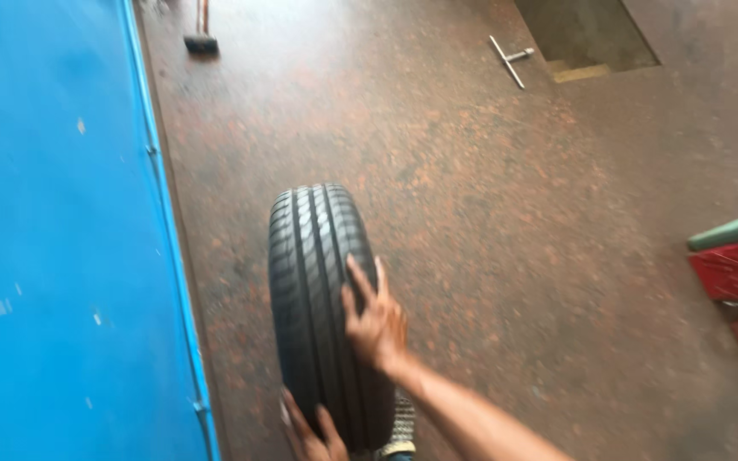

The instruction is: The person places a wheel on a balancing machine, tightens it with a locking hub nut, then removes the wheel, rolls it across the floor to a car, positions the wheel onto the hub assembly, manually screws lug nuts onto the bolts, and tightens them using an pneumatic impact wrench.

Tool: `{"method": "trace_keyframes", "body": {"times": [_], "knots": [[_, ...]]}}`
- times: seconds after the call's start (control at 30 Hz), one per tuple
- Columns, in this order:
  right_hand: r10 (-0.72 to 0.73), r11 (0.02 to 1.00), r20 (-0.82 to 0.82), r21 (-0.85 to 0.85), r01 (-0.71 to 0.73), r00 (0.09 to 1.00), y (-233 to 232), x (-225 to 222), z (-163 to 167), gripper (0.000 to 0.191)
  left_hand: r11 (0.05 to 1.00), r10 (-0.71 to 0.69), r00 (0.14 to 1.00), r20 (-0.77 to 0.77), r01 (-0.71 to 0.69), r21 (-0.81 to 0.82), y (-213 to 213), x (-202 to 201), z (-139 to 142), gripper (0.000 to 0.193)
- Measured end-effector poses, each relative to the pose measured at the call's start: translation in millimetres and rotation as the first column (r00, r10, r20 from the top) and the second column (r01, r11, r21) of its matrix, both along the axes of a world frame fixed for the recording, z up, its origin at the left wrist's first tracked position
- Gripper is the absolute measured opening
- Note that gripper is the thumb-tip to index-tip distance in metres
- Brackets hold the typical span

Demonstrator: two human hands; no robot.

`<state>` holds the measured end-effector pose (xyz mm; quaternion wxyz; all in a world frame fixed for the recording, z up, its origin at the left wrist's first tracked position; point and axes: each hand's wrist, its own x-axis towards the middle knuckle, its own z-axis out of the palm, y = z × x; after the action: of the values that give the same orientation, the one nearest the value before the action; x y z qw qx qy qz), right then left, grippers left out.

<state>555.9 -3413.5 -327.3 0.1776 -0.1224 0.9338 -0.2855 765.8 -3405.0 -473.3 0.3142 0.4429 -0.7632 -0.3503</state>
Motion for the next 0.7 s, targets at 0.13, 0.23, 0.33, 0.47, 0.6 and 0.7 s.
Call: {"method": "trace_keyframes", "body": {"times": [0.13,0.23,0.33,0.47,0.6,0.7], "knots": [[-0.057,0.997,0.035,-0.050,0.059,0.998,-91,-147,3,0.057,0.990,-0.050,0.989,0.139,0.031,0.135,-37,-53,-24,0.079],[0.276,0.959,0.046,-0.071,-0.273,0.960,-125,-228,-17,0.056,0.983,0.029,0.978,0.209,-0.066,0.173,-81,-143,7,0.071],[0.286,0.952,-0.080,-0.094,-0.293,0.955,-136,-252,-30,0.054,0.995,0.040,0.963,0.268,-0.064,0.083,-149,-244,69,0.066],[0.191,0.903,-0.331,-0.310,-0.298,0.924,-131,-218,-29,0.059,0.968,0.006,0.856,0.517,-0.134,0.212,-243,-362,138,0.067],[0.189,0.942,-0.298,-0.213,-0.258,0.936,-149,-200,-41,0.067,0.886,-0.128,0.874,0.468,-0.111,0.450,-350,-474,141,0.073],[0.098,0.966,-0.162,-0.221,-0.133,0.982,-198,-243,-65,0.062,0.875,-0.230,0.823,0.520,-0.059,0.480,-430,-556,121,0.073]]}}
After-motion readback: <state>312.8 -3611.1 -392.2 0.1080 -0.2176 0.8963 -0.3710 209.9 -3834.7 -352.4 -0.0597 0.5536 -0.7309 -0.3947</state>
